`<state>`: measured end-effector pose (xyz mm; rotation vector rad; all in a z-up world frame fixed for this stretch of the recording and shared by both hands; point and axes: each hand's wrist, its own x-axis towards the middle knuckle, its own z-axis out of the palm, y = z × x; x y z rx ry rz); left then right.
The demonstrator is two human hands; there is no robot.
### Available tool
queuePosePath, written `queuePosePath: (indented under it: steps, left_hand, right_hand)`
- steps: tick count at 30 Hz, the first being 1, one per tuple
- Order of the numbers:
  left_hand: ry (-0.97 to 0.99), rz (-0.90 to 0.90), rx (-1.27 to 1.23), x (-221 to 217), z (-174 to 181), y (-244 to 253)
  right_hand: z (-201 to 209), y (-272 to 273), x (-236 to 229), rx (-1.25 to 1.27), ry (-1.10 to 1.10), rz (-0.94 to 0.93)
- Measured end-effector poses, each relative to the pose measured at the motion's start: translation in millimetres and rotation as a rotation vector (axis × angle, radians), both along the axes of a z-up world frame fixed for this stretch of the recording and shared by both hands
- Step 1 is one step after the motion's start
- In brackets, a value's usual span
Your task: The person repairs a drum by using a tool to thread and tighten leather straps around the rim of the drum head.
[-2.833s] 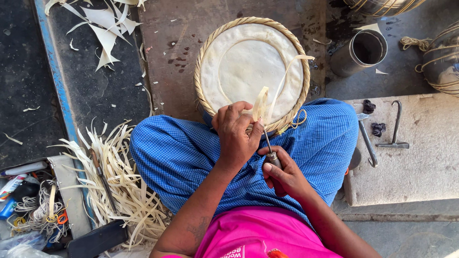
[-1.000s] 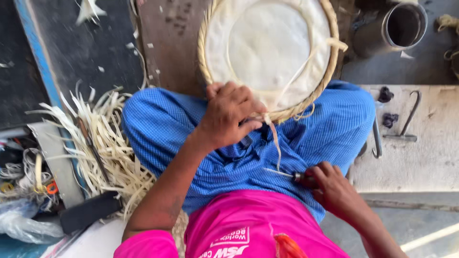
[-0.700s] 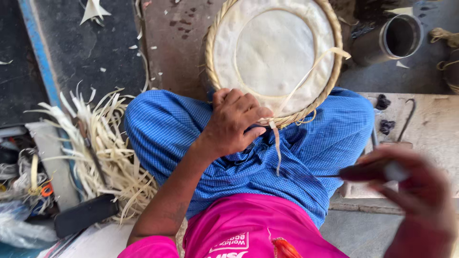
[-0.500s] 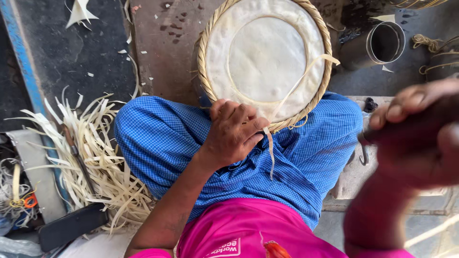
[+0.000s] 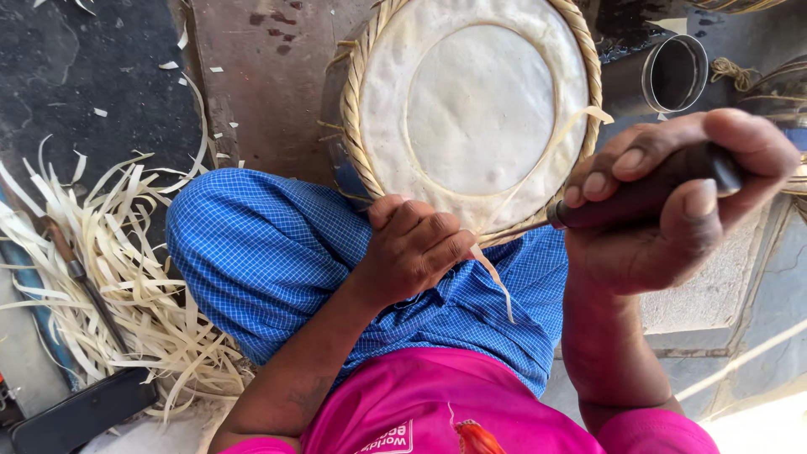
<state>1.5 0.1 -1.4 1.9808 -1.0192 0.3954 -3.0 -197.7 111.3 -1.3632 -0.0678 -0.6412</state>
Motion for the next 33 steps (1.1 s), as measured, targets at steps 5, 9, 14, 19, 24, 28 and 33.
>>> queuePosePath:
  steps: [5, 9, 14, 19, 24, 28, 33]
  left_hand:
    - [0.014, -0.020, -0.012, 1.3, -0.2, 1.7]
    - [0.001, 0.009, 0.050, -3.2, 3.2, 3.5]
    - [0.014, 0.033, 0.010, -0.5, 9.8, -0.2]
    - [0.016, 0.013, -0.010, -5.0, 0.4, -1.1]
    - [0.012, 0.015, -0.002, -0.2, 5.3, 1.9]
    - [0.023, 0.011, 0.021, -2.4, 9.3, 2.1]
    - [0.045, 0.017, 0.026, -1.4, 9.5, 4.8]
  right_hand:
    - [1.9, 15.7, 0.7, -0.126, -0.001, -0.076]
    - [-5.5, 26.5, -1.9, -0.336, -0.152, -0.052]
    - [6.8, 13.7, -21.3, -0.506, -0.144, 0.112]
    - [72.9, 8.5, -98.9, -0.860, 0.384, -0.025]
    - [105.3, 9.7, -108.8, -1.239, 0.673, 0.066]
    - [111.5, 5.5, -102.6, -1.451, 0.893, 0.220]
    - [108.9, -10.4, -91.7, -1.590, 1.342, 0.408]
